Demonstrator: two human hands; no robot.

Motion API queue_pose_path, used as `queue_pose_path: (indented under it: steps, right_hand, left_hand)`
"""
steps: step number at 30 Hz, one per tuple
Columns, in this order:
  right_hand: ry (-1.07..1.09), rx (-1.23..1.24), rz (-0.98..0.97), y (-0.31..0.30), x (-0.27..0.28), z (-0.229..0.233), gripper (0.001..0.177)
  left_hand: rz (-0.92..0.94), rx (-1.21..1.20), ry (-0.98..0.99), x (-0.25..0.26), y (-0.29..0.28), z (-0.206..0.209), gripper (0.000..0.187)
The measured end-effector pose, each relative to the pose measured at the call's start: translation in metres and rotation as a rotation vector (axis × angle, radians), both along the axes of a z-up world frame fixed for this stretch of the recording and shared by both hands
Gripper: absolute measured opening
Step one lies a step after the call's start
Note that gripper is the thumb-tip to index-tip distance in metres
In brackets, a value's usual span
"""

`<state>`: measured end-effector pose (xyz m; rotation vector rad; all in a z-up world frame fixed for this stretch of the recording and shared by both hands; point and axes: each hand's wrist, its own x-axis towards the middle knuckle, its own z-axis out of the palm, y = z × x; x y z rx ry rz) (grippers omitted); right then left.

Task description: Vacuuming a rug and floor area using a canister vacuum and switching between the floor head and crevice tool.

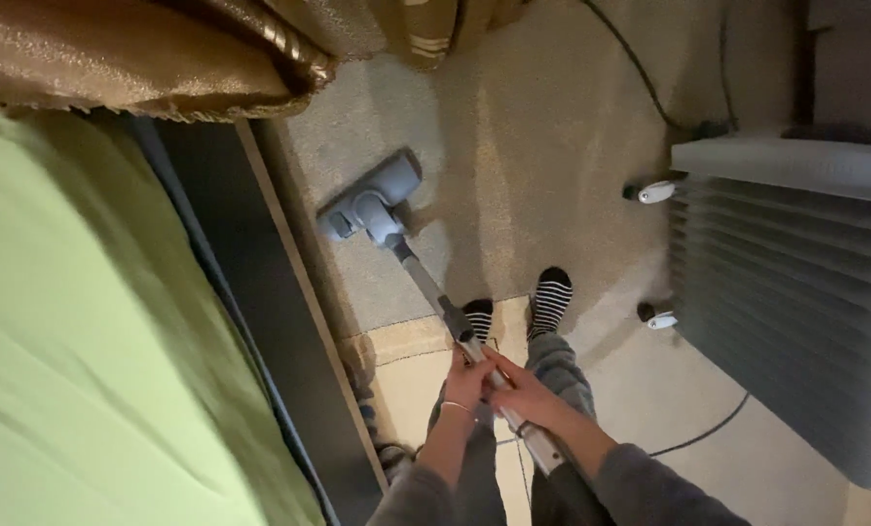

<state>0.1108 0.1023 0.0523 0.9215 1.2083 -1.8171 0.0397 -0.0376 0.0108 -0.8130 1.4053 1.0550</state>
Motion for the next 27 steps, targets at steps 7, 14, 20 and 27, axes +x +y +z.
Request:
queue_pose_path:
  steps: [7,14,20,27]
  right_hand:
    - [0.039,0.131,0.202,-0.016,-0.084,-0.027,0.099]
    - [0.141,0.142,0.135,-0.052,-0.209,-0.020,0.100]
    - [0.039,0.164,-0.016,-0.096,-0.241,-0.012,0.103]
    - [0.014,0.244,0.529,-0.111,-0.198,0.054,0.102]
  left_hand:
    - [0.056,-0.142,0.173,-0.035,-0.022,-0.067,0.104]
    - [0.029,-0.196,0.307,-0.161,-0.061,-0.103,0.082]
    - [-0.146,-0.364,0.393,-0.189,-0.086,-0.082,0.083]
    - [0.146,-0.322,0.264,-0.117,-0.105,-0.032,0.080]
